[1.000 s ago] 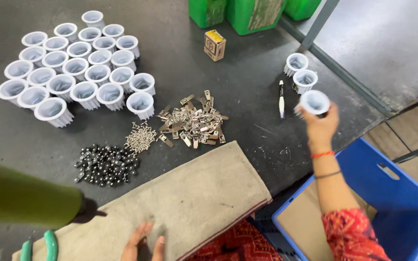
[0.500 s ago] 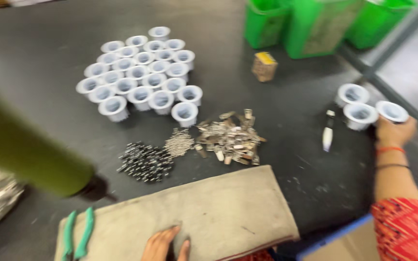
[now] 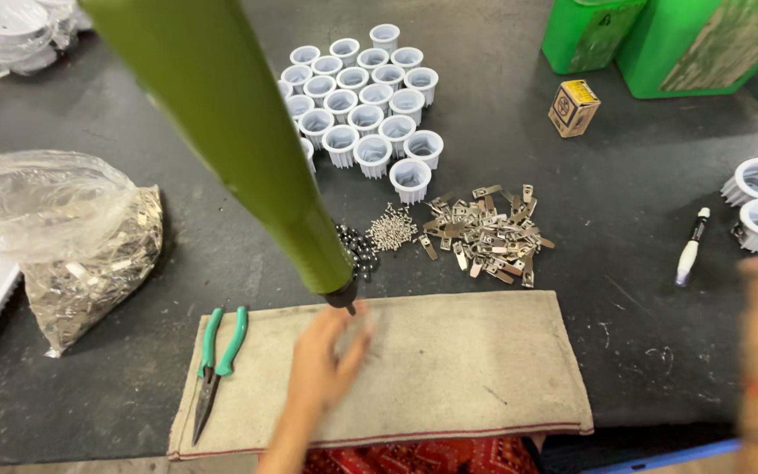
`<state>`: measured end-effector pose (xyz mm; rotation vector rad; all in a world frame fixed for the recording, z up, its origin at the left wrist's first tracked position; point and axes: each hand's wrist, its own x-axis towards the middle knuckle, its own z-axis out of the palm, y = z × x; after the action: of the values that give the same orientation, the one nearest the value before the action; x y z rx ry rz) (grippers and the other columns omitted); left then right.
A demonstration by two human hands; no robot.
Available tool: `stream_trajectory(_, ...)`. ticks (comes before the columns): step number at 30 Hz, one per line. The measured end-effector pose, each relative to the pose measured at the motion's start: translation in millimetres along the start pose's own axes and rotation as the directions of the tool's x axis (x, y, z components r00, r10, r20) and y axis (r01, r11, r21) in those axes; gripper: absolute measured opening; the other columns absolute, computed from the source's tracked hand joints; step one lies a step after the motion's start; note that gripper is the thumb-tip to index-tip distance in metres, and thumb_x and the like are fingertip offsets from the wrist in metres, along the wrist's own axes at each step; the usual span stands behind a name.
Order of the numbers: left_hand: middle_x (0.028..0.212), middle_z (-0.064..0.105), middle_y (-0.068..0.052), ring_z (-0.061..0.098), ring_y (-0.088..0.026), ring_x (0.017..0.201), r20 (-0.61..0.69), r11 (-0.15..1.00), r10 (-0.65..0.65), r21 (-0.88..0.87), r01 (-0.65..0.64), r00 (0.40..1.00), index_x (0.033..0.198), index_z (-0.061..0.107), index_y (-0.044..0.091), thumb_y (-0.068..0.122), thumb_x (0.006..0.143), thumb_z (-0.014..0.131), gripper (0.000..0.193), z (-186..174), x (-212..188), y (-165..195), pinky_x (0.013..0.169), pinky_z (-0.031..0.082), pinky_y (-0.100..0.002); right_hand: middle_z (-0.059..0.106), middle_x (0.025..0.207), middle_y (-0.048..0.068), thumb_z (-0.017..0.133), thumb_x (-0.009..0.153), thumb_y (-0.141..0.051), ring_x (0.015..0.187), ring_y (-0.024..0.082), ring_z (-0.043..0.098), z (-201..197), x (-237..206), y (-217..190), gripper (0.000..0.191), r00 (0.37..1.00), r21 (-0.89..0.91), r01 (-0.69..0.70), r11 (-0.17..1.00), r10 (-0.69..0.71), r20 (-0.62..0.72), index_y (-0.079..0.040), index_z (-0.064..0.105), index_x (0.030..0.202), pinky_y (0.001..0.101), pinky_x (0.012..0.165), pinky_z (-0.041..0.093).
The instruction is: The person assembles white plastic lamp holder sockets at a factory workbench. They place a metal terminal clip into the socket body, then use a green electric screwdriver to drive a screw and secure the clip, repeating the cycle for multiple sockets and setting finished units aside.
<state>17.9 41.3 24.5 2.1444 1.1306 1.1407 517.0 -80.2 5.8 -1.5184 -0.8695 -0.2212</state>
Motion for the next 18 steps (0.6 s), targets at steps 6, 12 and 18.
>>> stream_trajectory(6, 0.119, 0.071, -0.012, 0.069, -0.033, 0.107, -0.006, 0.940, 0.333, 0.082, -0.331, 0.943, 0.114, 0.068, 0.006, 0.007, 0.092, 0.066, 0.022, 39.2, 119.7, -28.0, 0.090, 0.056, -0.040, 0.071, 0.114, 0.007, 0.077, 0.084, -0.009, 0.092, 0.013, 0.067, 66.0, -143.6, -112.4, 0.035, 0.861, 0.227, -0.004, 0.974, -0.112, 0.495, -0.006, 0.068, 0.118, 0.0277, 0.082, 0.056)
stream_trajectory(12, 0.130, 0.065, -0.015, 0.067, -0.037, 0.107, 0.187, 0.879, 0.342, 0.283, -0.384, 0.921, 0.123, 0.066, 0.002, 0.011, 0.088, 0.064, 0.036, 78.3, 185.6, -42.2, 0.089, 0.054, -0.046, 0.079, 0.096, 0.003, 0.076, 0.086, -0.009, 0.081, 0.011, 0.073, 96.9, -165.9, -129.6, 0.023, 0.740, 0.090, -0.310, 0.946, 0.181, 0.648, -0.004, 0.071, 0.108, 0.0262, 0.074, 0.059)
stream_trajectory(18, 0.117, 0.067, -0.016, 0.066, -0.038, 0.104, 0.230, 0.896, 0.139, 0.385, -0.221, 0.963, 0.111, 0.068, 0.004, 0.019, 0.091, 0.067, 0.025, 114.7, 203.8, -68.1, 0.086, 0.054, -0.048, 0.078, 0.093, 0.005, 0.076, 0.088, -0.008, 0.084, 0.011, 0.073, 90.8, -174.6, -117.8, 0.017, 0.734, 0.114, -0.314, 0.943, 0.164, 0.659, -0.003, 0.073, 0.104, 0.0257, 0.076, 0.059)
